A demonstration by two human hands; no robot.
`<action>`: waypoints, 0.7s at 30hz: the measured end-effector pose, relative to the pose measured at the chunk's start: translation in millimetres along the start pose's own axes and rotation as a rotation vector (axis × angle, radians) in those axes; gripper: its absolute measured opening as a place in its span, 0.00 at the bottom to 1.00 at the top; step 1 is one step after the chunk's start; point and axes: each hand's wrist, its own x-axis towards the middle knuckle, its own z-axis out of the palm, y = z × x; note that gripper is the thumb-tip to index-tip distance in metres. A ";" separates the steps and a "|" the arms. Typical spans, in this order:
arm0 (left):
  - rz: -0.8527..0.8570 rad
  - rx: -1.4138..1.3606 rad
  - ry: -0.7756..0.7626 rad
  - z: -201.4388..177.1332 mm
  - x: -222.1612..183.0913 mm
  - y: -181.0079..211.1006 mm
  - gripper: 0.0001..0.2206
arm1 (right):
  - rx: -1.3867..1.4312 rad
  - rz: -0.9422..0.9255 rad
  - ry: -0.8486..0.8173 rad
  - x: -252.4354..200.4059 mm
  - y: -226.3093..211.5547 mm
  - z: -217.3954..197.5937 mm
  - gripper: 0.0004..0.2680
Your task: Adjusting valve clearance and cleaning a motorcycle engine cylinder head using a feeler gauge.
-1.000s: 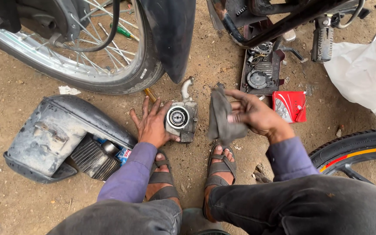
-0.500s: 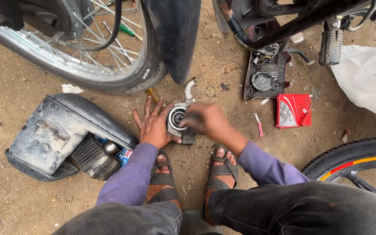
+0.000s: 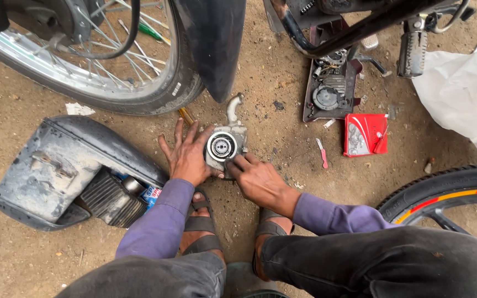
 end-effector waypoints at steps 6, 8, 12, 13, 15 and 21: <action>0.002 0.006 0.023 6.3 1.3 -1.2 0.57 | -0.018 0.173 0.057 2.5 3.6 -8.7 0.13; 0.005 0.012 0.027 13.7 6.9 -6.3 0.57 | 0.002 0.222 0.011 4.7 1.5 -14.6 0.11; -0.005 0.033 0.009 15.5 8.7 -5.0 0.58 | 0.111 0.242 0.250 6.1 18.7 -5.2 0.12; -0.006 0.033 0.010 11.8 7.5 -2.4 0.58 | 0.111 0.241 0.250 12.1 21.3 -11.0 0.12; -0.018 0.016 -0.013 5.0 -0.5 1.4 0.59 | 0.031 0.177 0.391 20.8 21.9 -20.7 0.14; -0.003 0.034 0.004 4.8 4.1 0.5 0.60 | 0.006 0.201 0.086 42.6 16.9 -18.3 0.15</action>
